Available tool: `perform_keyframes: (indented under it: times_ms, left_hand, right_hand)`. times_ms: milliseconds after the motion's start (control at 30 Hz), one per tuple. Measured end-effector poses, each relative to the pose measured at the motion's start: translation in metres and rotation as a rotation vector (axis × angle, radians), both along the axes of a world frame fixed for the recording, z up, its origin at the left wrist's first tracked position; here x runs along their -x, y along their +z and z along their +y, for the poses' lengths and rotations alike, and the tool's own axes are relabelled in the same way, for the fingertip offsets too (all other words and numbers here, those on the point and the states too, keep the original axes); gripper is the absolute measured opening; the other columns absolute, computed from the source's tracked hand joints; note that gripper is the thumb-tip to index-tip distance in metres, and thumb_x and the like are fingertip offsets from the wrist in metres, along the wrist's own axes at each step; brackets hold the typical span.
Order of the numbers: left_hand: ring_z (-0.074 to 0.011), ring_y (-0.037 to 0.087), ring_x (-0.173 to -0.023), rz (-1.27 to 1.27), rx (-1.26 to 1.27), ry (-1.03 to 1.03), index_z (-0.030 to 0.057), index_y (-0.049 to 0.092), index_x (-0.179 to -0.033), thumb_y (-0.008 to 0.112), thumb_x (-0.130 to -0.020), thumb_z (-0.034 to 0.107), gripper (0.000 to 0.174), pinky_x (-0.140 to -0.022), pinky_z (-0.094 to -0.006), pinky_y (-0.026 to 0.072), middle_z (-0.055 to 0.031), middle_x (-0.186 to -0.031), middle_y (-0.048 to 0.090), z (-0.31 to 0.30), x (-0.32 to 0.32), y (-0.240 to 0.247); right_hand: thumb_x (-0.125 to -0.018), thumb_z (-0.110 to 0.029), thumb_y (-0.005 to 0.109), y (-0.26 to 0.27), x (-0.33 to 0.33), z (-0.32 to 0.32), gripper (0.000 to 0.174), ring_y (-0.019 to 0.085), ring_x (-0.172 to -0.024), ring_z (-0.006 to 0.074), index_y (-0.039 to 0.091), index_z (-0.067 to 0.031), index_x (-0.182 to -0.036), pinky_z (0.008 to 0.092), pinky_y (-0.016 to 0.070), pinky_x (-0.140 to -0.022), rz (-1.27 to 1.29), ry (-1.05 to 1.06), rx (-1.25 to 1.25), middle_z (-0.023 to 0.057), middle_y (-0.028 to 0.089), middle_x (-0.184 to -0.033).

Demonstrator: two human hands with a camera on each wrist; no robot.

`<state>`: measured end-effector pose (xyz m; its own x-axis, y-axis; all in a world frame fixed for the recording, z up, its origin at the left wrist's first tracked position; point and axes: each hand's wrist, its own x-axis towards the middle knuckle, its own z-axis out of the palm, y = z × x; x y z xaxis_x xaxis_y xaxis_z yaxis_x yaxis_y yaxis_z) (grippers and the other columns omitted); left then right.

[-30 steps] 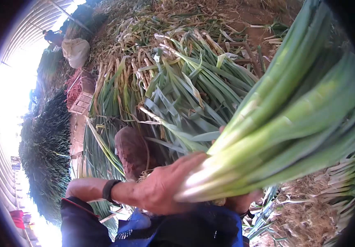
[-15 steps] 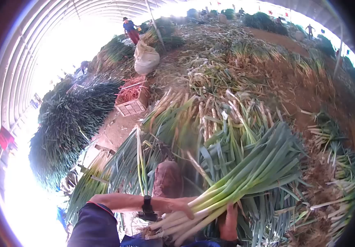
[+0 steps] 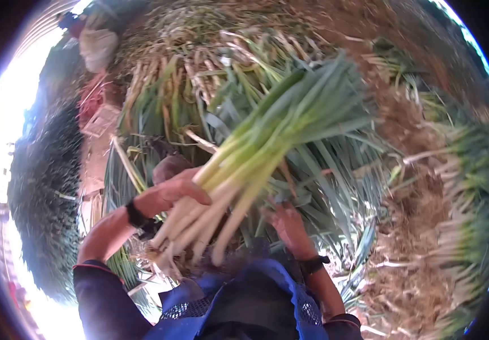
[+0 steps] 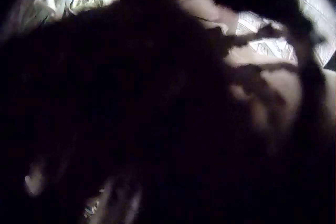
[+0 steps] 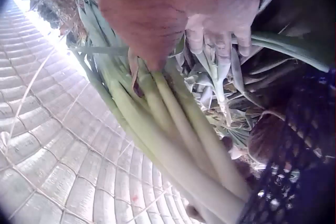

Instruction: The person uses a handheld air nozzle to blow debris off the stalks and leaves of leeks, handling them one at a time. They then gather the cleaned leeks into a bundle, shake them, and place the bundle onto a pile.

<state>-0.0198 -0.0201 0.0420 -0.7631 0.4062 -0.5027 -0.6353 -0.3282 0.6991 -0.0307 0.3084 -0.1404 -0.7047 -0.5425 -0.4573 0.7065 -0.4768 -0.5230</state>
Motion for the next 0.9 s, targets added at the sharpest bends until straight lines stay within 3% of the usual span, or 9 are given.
perform_keyframes:
  times_ms: [100, 167, 200, 267, 333, 467, 533, 600, 900]
  left_hand:
    - [-0.0208, 0.058, -0.124, -0.002, 0.103, -0.054, 0.0036, 0.043, -0.152, 0.073, -0.073, 0.003, 0.084, -0.109, -0.0346, 0.0464, -0.0113, -0.138, 0.06, -0.012, 0.007, 0.019]
    - [-0.0192, 0.054, -0.13, -0.017, 0.161, -0.096, 0.0067, 0.036, -0.159, 0.072, -0.074, 0.005, 0.092, -0.113, -0.0345, 0.0427, -0.0102, -0.145, 0.055, -0.014, 0.01, 0.017]
    - [-0.0192, 0.054, -0.13, -0.019, 0.156, -0.103, 0.0067, 0.036, -0.159, 0.072, -0.074, 0.005, 0.092, -0.113, -0.0345, 0.0427, -0.0102, -0.145, 0.055, -0.018, 0.01, 0.015]
    - [-0.0194, 0.054, -0.13, -0.031, 0.185, -0.123, 0.0065, 0.035, -0.159, 0.073, -0.074, 0.005, 0.093, -0.113, -0.0348, 0.0426, -0.0105, -0.145, 0.055, -0.018, 0.01, 0.004]
    - [-0.0199, 0.055, -0.129, 0.0, 0.184, -0.124, 0.0064, 0.035, -0.159, 0.074, -0.074, 0.005, 0.093, -0.113, -0.0349, 0.0425, -0.0104, -0.145, 0.056, -0.014, 0.009, -0.005]
    - [-0.02, 0.055, -0.128, 0.015, 0.255, -0.121, 0.0055, 0.035, -0.158, 0.077, -0.074, 0.005, 0.094, -0.114, -0.0355, 0.0411, -0.01, -0.143, 0.056, -0.009, 0.005, 0.002]
    - [-0.0206, 0.051, -0.133, 0.025, 0.259, -0.148, 0.0046, 0.036, -0.158, 0.078, -0.073, 0.004, 0.095, -0.117, -0.0357, 0.0372, -0.0104, -0.145, 0.055, -0.007, -0.002, 0.006]
    - [-0.0213, 0.049, -0.137, 0.146, 0.346, -0.12, 0.0042, 0.036, -0.157, 0.079, -0.07, -0.001, 0.098, -0.118, -0.0366, 0.0361, -0.0114, -0.148, 0.053, 0.001, -0.004, 0.006]
    - [-0.0263, 0.049, -0.136, 0.264, 0.568, -0.187, -0.0024, 0.025, -0.158, 0.087, -0.07, 0.007, 0.108, -0.117, -0.0401, 0.0367, -0.0159, -0.147, 0.051, 0.036, -0.031, 0.061]
  right_hand:
    - [-0.106, -0.019, 0.054, 0.116, 0.015, 0.034, 0.07, 0.072, -0.104, 0.0325, 0.017, -0.0055, -0.164, 0.0427, 0.0582, -0.093, 0.042, 0.456, -0.379, 0.0263, 0.049, -0.151]
    - [-0.106, -0.02, 0.055, 0.136, 0.023, 0.079, 0.069, 0.073, -0.079, 0.0211, 0.021, -0.0054, -0.163, 0.0346, 0.0616, -0.074, 0.128, 0.319, -0.448, 0.0217, 0.065, -0.129]
    - [-0.106, -0.022, 0.055, 0.135, 0.023, 0.124, 0.06, 0.064, -0.058, 0.0117, 0.034, -0.0028, -0.158, 0.0249, 0.055, -0.052, 0.279, 0.191, -0.304, 0.0116, 0.072, -0.097]
    - [-0.105, -0.03, 0.057, 0.181, 0.017, 0.107, 0.055, 0.061, -0.051, 0.0112, 0.047, 0.0, -0.15, 0.0233, 0.0503, -0.044, 0.298, -0.292, 0.115, 0.0076, 0.07, -0.078]
    - [-0.106, -0.032, 0.055, 0.189, 0.032, 0.076, 0.056, 0.071, -0.071, 0.018, 0.047, 0.0005, -0.15, 0.0286, 0.0583, -0.059, 0.189, 0.267, -0.341, 0.013, 0.074, -0.102]
    - [-0.107, -0.031, 0.051, 0.122, 0.035, -0.048, 0.052, 0.062, -0.123, 0.0252, 0.05, 0.0027, -0.146, 0.0399, 0.0494, -0.106, 0.503, 0.735, -0.176, 0.0198, 0.062, -0.137]
    - [-0.108, -0.039, 0.051, 0.108, 0.062, -0.083, 0.058, 0.058, -0.129, 0.0259, 0.046, 0.0016, -0.149, 0.0411, 0.0436, -0.112, 0.516, 0.625, -0.032, 0.0181, 0.056, -0.144]
    - [-0.107, -0.043, 0.054, 0.088, 0.06, -0.106, 0.056, 0.061, -0.123, 0.0276, 0.051, 0.0004, -0.142, 0.0421, 0.0495, -0.107, 0.085, 0.31, 0.334, 0.0164, 0.063, -0.135]
    - [-0.096, -0.029, 0.07, 0.144, 0.041, -0.085, 0.06, 0.063, -0.119, 0.0246, 0.048, -0.001, -0.145, 0.0415, 0.0497, -0.106, 0.133, 0.157, 0.384, 0.0132, 0.063, -0.133]
